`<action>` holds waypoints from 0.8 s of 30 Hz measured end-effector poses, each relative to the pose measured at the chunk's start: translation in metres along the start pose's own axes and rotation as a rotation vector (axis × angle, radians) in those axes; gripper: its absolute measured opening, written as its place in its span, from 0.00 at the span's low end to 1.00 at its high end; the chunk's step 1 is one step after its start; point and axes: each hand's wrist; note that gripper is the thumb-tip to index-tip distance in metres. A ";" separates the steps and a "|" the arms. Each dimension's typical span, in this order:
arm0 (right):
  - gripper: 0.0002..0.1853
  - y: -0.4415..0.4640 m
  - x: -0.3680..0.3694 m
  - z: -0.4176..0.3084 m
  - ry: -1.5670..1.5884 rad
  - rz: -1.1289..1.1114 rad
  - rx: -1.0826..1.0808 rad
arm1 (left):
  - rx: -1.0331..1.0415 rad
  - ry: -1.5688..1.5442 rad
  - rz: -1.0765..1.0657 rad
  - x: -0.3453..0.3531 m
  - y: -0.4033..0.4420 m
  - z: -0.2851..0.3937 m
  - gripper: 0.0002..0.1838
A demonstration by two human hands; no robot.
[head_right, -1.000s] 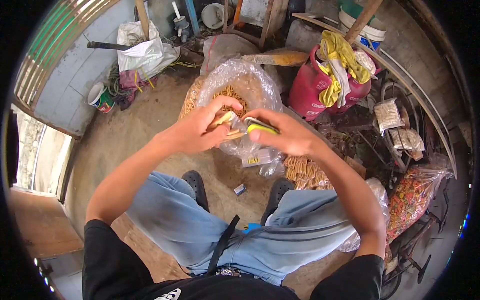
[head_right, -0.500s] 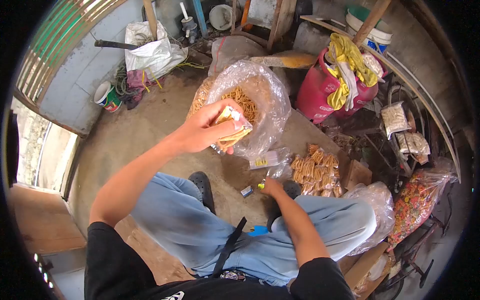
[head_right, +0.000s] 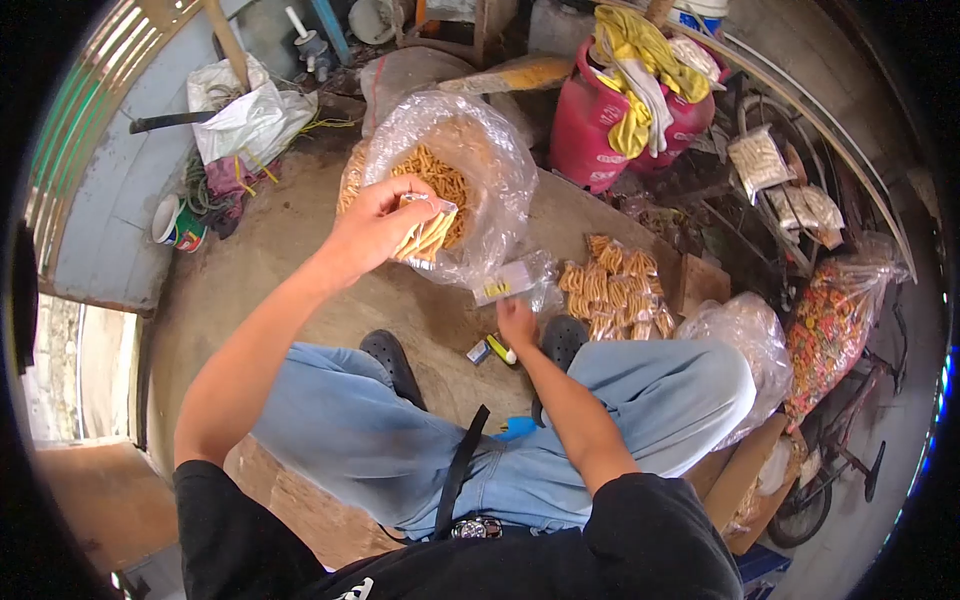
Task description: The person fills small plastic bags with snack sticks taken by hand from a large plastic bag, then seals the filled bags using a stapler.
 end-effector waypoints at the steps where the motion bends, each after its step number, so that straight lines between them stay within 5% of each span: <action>1: 0.18 0.012 -0.005 -0.019 0.177 0.059 -0.066 | -0.040 0.036 -0.014 0.001 -0.001 0.010 0.07; 6: 0.17 0.012 -0.055 -0.175 1.136 -0.126 -0.308 | -0.070 0.211 -0.008 0.013 0.024 0.001 0.09; 10: 0.17 -0.005 -0.090 -0.236 1.099 -0.283 -0.393 | -0.032 0.196 0.007 0.023 0.042 0.003 0.10; 12: 0.18 -0.005 -0.106 -0.235 0.767 -0.386 -0.367 | -0.031 0.223 -0.050 0.028 0.053 -0.004 0.12; 16: 0.18 0.012 -0.127 -0.212 0.778 -0.285 -0.227 | -0.056 0.360 -0.092 0.037 0.059 -0.002 0.21; 19: 0.16 0.071 -0.135 -0.131 0.746 -0.073 -0.094 | -0.036 0.471 -0.030 0.038 0.055 0.003 0.26; 24: 0.04 0.116 -0.180 0.019 0.433 0.097 0.417 | -0.003 0.402 -0.004 0.025 0.051 -0.001 0.30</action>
Point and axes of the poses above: each hand's wrist, its own y-axis towards the middle knuckle, its own x-axis out of the palm, z = x × y, and after that the axes turned 15 degrees about y, right-handed
